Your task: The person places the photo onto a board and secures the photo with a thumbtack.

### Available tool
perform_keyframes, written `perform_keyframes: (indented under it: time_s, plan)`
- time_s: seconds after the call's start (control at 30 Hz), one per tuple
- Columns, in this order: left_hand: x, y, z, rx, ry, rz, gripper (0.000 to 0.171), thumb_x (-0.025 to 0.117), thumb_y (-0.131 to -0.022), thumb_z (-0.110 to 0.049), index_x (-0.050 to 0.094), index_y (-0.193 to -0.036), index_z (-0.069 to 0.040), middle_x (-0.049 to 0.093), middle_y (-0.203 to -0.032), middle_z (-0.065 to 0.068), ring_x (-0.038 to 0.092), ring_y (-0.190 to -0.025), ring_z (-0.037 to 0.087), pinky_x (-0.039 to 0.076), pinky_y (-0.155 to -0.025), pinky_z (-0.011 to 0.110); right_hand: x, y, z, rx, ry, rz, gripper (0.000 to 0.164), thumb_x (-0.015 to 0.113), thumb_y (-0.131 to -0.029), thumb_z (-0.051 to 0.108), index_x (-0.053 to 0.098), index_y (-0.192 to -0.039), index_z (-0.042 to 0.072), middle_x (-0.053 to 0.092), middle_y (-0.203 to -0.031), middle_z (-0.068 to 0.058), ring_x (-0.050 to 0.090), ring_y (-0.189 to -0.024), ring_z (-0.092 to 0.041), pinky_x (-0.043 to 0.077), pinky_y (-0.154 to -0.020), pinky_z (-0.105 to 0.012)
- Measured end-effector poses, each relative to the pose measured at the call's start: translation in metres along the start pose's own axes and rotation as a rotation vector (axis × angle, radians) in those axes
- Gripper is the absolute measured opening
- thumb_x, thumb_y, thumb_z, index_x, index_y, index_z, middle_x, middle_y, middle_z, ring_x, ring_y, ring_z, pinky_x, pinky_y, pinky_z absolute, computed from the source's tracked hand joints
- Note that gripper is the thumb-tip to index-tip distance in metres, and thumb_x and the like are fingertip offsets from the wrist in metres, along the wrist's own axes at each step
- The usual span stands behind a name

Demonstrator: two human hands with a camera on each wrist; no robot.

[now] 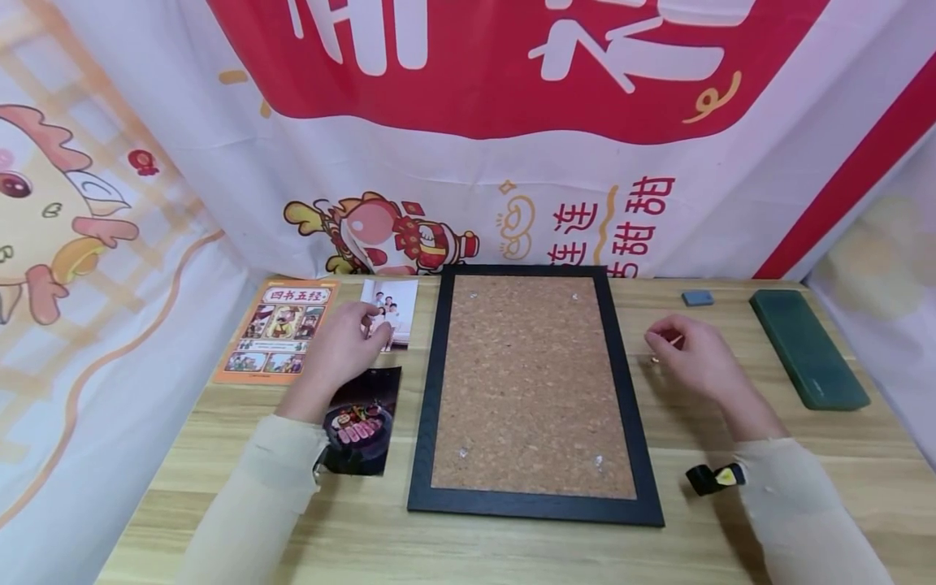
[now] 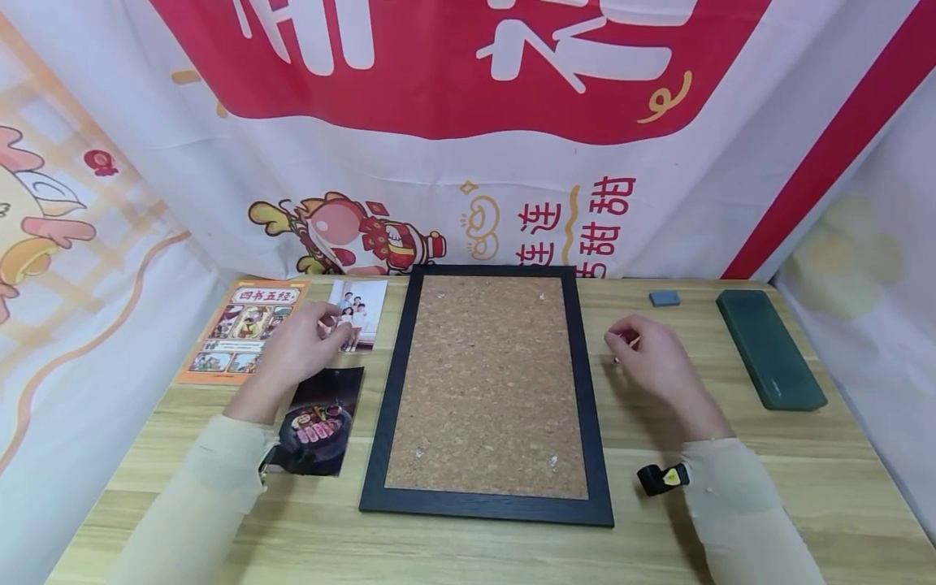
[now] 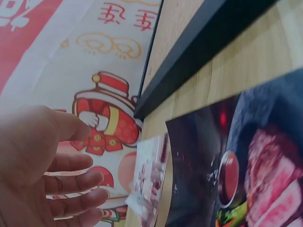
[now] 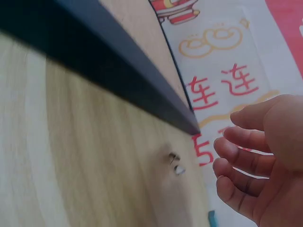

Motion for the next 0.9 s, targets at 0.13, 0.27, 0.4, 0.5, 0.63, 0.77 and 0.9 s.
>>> perform_keyframes:
  time_s: [0.13, 0.27, 0.4, 0.5, 0.63, 0.77, 0.9]
  plan:
    - [0.002, -0.01, 0.012, -0.054, 0.01, 0.045, 0.055, 0.059, -0.106, -0.04, 0.062, -0.143, 0.0, 0.064, -0.138, 0.024, 0.063, -0.118, 0.04, 0.053, -0.101, 0.059, 0.003, -0.003, -0.014, 0.015, 0.011, 0.023, 0.032, 0.06, -0.111, 0.028, 0.069, -0.122, 0.0, 0.072, -0.109, -0.018, 0.064, -0.097, -0.03, 0.051, -0.076, -0.033]
    - [0.006, -0.02, 0.023, -0.098, -0.004, 0.108, 0.061, 0.058, -0.107, -0.04, 0.056, -0.149, 0.004, 0.058, -0.148, 0.028, 0.058, -0.131, 0.047, 0.048, -0.111, 0.064, 0.006, -0.005, -0.026, 0.045, 0.013, 0.062, 0.03, 0.061, -0.11, 0.026, 0.067, -0.124, 0.0, 0.071, -0.11, -0.019, 0.063, -0.098, -0.03, 0.052, -0.075, -0.032]
    - [0.011, -0.028, 0.034, -0.126, -0.01, 0.16, 0.068, 0.06, -0.107, -0.042, 0.05, -0.152, 0.008, 0.052, -0.153, 0.033, 0.054, -0.136, 0.05, 0.044, -0.117, 0.065, 0.009, -0.006, -0.033, 0.073, 0.019, 0.099, 0.029, 0.064, -0.109, 0.024, 0.067, -0.127, 0.002, 0.071, -0.113, -0.018, 0.062, -0.1, -0.031, 0.054, -0.077, -0.033]
    - [0.015, -0.033, 0.041, -0.131, 0.001, 0.177, 0.074, 0.063, -0.106, -0.043, 0.047, -0.153, 0.011, 0.051, -0.151, 0.036, 0.054, -0.135, 0.051, 0.044, -0.117, 0.065, 0.012, -0.006, -0.038, 0.08, 0.013, 0.122, 0.028, 0.066, -0.108, 0.021, 0.067, -0.128, 0.001, 0.07, -0.114, -0.019, 0.063, -0.101, -0.031, 0.055, -0.081, -0.036]
    - [0.019, -0.04, 0.047, -0.149, 0.009, 0.18, 0.078, 0.067, -0.103, -0.044, 0.047, -0.152, 0.013, 0.054, -0.146, 0.036, 0.056, -0.131, 0.049, 0.047, -0.114, 0.063, 0.014, -0.007, -0.042, 0.082, -0.002, 0.135, 0.027, 0.067, -0.107, 0.018, 0.067, -0.129, 0.001, 0.07, -0.115, -0.019, 0.063, -0.103, -0.031, 0.055, -0.086, -0.04]
    - [0.022, -0.045, 0.051, -0.171, -0.006, 0.191, 0.071, 0.073, -0.099, -0.049, 0.056, -0.135, 0.011, 0.058, -0.128, 0.031, 0.058, -0.109, 0.041, 0.052, -0.097, 0.056, 0.016, -0.008, -0.043, 0.095, -0.019, 0.15, 0.029, 0.069, -0.107, 0.019, 0.066, -0.13, 0.001, 0.07, -0.116, -0.019, 0.062, -0.103, -0.031, 0.054, -0.087, -0.041]
    - [0.025, -0.05, 0.053, -0.17, -0.046, 0.198, 0.064, 0.077, -0.096, -0.051, 0.061, -0.118, 0.007, 0.057, -0.116, 0.025, 0.054, -0.097, 0.036, 0.05, -0.089, 0.051, 0.016, -0.009, -0.042, 0.102, -0.024, 0.161, 0.029, 0.068, -0.107, 0.021, 0.067, -0.129, 0.002, 0.069, -0.114, -0.018, 0.061, -0.102, -0.031, 0.052, -0.086, -0.039]
Point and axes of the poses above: each hand's wrist, its own y-axis away from the middle knuckle, its own x-axis out of the palm, z = x × y, the point moved 7 cm from there along -y, towards the middle knuckle
